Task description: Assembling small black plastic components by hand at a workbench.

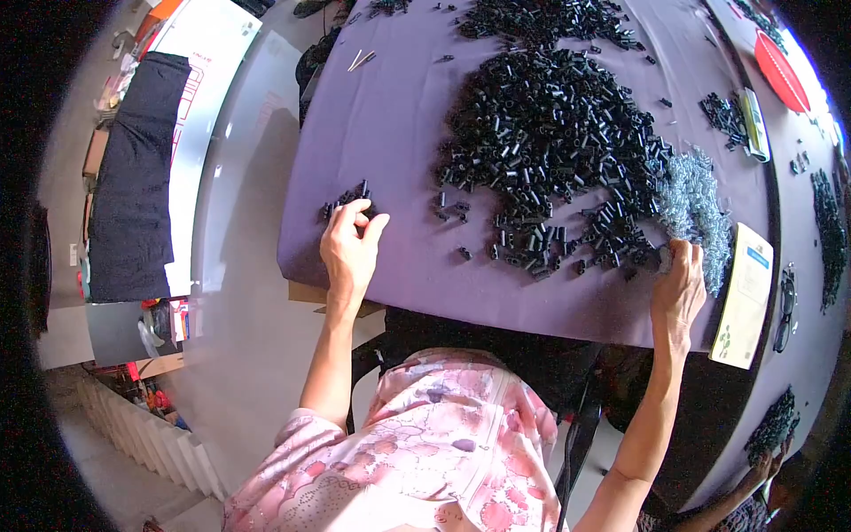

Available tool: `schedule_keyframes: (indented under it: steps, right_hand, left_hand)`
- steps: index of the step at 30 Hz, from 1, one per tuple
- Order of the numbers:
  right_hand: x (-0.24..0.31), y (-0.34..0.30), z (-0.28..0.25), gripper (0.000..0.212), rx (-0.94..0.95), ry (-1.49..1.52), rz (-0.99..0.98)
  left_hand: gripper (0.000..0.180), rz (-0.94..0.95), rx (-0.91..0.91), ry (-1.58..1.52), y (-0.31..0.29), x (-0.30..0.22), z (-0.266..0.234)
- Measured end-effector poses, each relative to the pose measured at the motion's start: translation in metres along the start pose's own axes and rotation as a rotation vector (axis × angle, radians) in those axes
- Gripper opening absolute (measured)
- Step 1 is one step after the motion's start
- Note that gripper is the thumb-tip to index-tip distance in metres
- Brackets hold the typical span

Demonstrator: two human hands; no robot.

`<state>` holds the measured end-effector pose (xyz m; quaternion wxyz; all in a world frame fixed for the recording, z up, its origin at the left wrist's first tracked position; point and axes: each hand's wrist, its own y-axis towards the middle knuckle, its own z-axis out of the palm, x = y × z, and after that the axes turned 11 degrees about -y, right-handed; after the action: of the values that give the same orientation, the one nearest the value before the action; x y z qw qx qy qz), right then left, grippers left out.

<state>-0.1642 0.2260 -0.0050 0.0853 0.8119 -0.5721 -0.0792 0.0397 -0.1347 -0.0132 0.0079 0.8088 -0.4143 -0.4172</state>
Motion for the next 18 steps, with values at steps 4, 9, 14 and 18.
schedule_keyframes:
  steps: [4, 9, 14, 18]
  right_hand:
    - [-0.002, -0.001, -0.004, 0.018, -0.044, 0.045, -0.025]
    - [-0.007, 0.0, 0.01, 0.025, 0.001, 0.05, -0.007]
    - [-0.007, -0.01, 0.005, 0.031, -0.071, 0.104, -0.008]
    - [-0.006, -0.016, 0.006, 0.037, -0.077, 0.267, 0.089]
  left_hand:
    - [0.023, 0.026, 0.017, 0.028, -0.007, -0.014, 0.005]
    - [0.015, 0.057, 0.08, -0.188, -0.014, -0.032, 0.015]
    - [0.01, 0.055, 0.134, -0.251, -0.014, -0.049, 0.029]
    - [0.013, 0.032, 0.163, -0.239, -0.01, -0.05, 0.035]
